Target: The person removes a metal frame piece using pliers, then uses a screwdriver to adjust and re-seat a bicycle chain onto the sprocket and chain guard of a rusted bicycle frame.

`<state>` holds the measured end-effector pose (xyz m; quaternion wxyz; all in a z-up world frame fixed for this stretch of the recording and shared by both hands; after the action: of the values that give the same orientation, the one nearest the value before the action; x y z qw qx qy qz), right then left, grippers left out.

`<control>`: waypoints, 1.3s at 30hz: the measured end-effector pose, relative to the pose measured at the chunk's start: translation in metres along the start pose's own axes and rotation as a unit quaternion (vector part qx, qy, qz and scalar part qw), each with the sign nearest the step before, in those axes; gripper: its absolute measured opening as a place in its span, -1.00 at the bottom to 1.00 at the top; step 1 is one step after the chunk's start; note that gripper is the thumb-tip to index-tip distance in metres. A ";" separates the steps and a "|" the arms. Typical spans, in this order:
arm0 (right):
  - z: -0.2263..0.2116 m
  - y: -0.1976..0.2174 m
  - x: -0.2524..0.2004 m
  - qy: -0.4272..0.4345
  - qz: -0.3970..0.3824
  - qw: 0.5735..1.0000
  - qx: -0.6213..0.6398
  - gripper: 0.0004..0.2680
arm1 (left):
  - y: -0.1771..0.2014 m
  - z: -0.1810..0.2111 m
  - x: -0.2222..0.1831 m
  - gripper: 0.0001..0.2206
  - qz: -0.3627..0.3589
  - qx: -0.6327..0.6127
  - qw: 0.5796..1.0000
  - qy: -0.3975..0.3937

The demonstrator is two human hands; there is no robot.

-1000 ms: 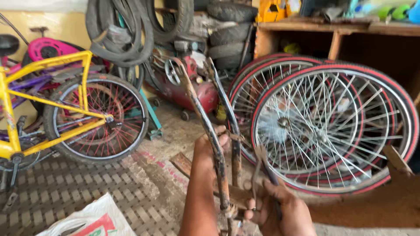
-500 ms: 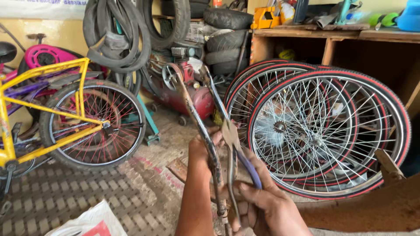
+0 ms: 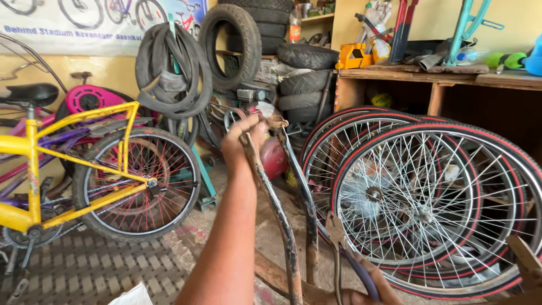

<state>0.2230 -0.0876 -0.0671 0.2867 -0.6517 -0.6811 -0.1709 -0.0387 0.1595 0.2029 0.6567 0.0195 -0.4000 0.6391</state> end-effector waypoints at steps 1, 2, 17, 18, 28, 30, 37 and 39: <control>0.013 0.008 -0.002 -0.026 0.045 0.999 -0.004 -0.56 | -0.001 0.011 0.004 -0.75 0.026 -0.048 0.998 0.018; 0.022 0.012 -0.005 -0.056 0.093 0.994 -0.007 -0.55 | -0.002 0.022 0.007 -0.76 0.052 -0.096 0.993 0.037; -0.174 -0.037 -0.031 -0.016 0.204 0.944 -0.258 -0.32 | -0.106 0.122 -0.138 -0.62 -0.154 0.480 0.851 -0.146; -0.186 -0.033 -0.039 -0.017 0.208 0.943 -0.258 -0.35 | -0.112 0.108 -0.148 -0.38 -0.173 0.492 0.847 -0.106; -0.288 -0.024 -0.135 0.127 0.254 0.895 -0.344 -0.53 | -0.142 0.054 -0.286 -0.59 -0.226 0.136 0.944 0.199; -0.317 -0.032 -0.155 0.100 0.288 0.899 -0.314 -0.68 | -0.153 0.058 -0.319 -0.71 -0.222 0.036 0.955 0.193; -0.374 -0.020 -0.197 -0.009 0.437 0.865 -0.246 -0.83 | -0.200 0.035 -0.429 -0.79 -0.283 -0.069 0.945 0.146; -0.382 -0.007 -0.205 -0.069 0.459 0.851 -0.247 -0.79 | -0.213 0.031 -0.448 -0.74 -0.278 -0.008 0.945 0.175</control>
<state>0.2775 -0.4817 0.1053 0.1142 -0.9494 -0.2583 -0.1372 0.1890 -0.2649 0.0813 0.8679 0.0125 -0.2624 0.4216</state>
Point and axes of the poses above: each hand's wrist, its own x-axis towards the middle knuckle, its own y-axis out of the back of the hand, z = x × y, the point moved 1 cm from there along x, towards the middle knuckle, and after that the axes turned 8 degrees about y, right-handed, at the moved point
